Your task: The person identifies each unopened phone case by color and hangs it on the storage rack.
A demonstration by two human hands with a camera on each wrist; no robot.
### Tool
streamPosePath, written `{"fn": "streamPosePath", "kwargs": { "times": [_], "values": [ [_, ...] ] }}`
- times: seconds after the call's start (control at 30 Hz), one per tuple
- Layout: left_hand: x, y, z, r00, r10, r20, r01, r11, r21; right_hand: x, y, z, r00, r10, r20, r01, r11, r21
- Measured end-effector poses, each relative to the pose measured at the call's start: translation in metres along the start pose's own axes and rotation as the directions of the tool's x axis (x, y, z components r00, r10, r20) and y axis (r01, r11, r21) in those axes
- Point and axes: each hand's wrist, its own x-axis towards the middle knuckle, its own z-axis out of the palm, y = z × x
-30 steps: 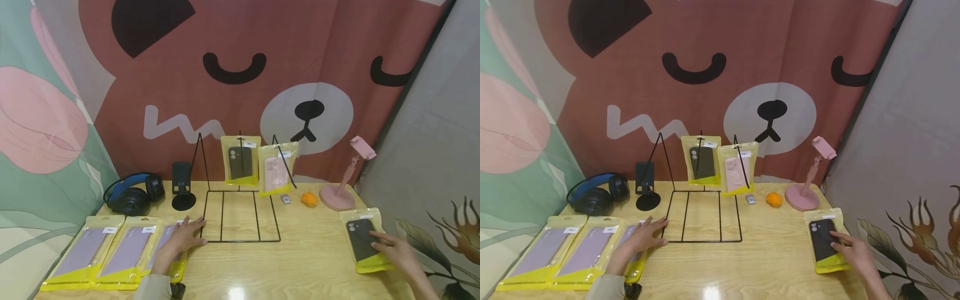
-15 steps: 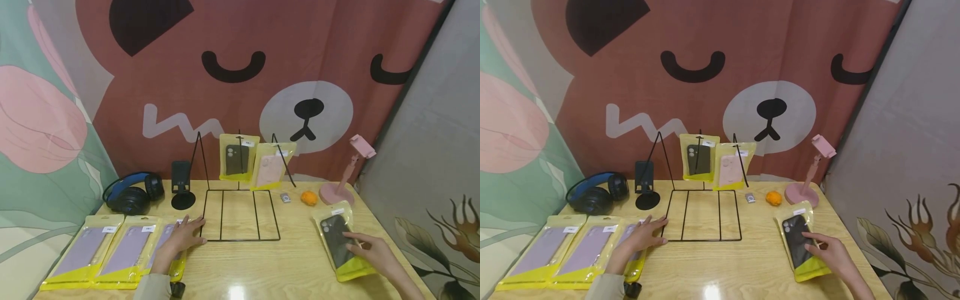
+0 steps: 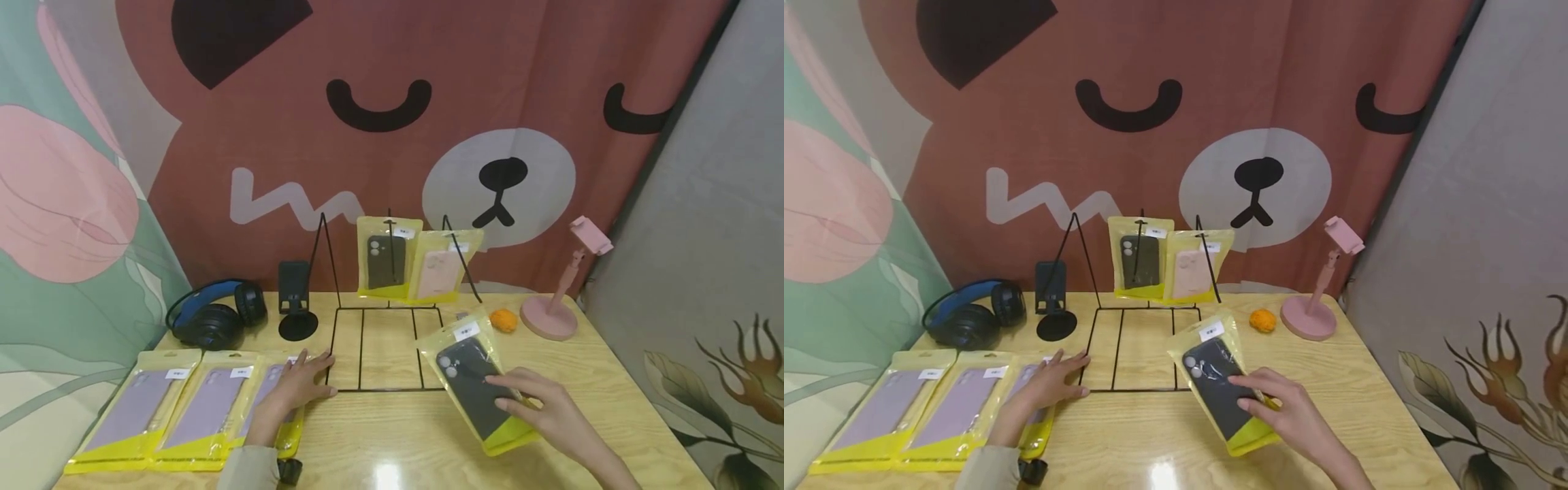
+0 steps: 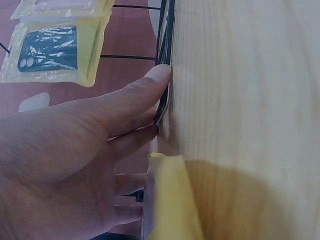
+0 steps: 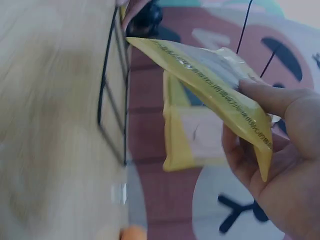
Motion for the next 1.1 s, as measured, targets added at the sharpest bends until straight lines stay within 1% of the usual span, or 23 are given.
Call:
{"fn": "streamPosePath", "kwargs": {
  "times": [0.1, 0.2, 0.27, 0.33, 0.47, 0.53, 0.63, 0.8, 0.9, 1.1],
  "values": [
    [-0.001, -0.002, 0.0, 1.0, 0.003, 0.0, -0.003, 1.0, 0.002, 0.01, -0.01, 0.012, 0.996, -0.085, -0.026, 0.087, 0.993, 0.078],
    [-0.003, -0.003, -0.001, 1.0, 0.005, -0.001, -0.005, 1.0, 0.001, 0.021, -0.018, 0.024, 0.98, -0.179, -0.087, 0.19, 0.971, 0.145],
    [-0.004, -0.003, -0.001, 1.0, 0.009, -0.005, -0.009, 1.0, -0.004, 0.029, -0.024, 0.031, 0.964, -0.228, -0.134, 0.25, 0.951, 0.181],
    [-0.004, -0.003, -0.002, 1.0, 0.014, -0.006, -0.014, 1.0, -0.01, 0.036, -0.031, 0.037, 0.948, -0.263, -0.178, 0.297, 0.933, 0.204],
    [-0.004, -0.003, -0.003, 1.0, 0.017, -0.008, -0.017, 1.0, -0.015, 0.05, -0.042, 0.045, 0.929, -0.288, -0.231, 0.345, 0.902, 0.26],
    [-0.004, -0.003, -0.003, 1.0, 0.015, -0.007, -0.015, 1.0, -0.013, 0.057, -0.049, 0.049, 0.925, -0.285, -0.25, 0.351, 0.893, 0.283],
    [-0.003, -0.004, -0.002, 1.0, 0.019, -0.007, -0.019, 1.0, -0.01, 0.066, -0.061, 0.054, 0.926, -0.268, -0.267, 0.345, 0.887, 0.308],
    [-0.003, -0.003, -0.001, 1.0, 0.017, -0.002, -0.017, 1.0, -0.016, 0.076, -0.077, 0.06, 0.94, -0.218, -0.261, 0.299, 0.896, 0.33],
    [-0.002, -0.002, 0.0, 1.0, 0.019, -0.002, -0.019, 1.0, -0.014, 0.078, -0.078, 0.063, 0.951, -0.177, -0.255, 0.257, 0.908, 0.33],
    [-0.001, -0.001, 0.0, 1.0, 0.023, -0.001, -0.023, 1.0, -0.015, 0.08, -0.075, 0.068, 0.961, -0.111, -0.253, 0.192, 0.926, 0.325]
  ]
}}
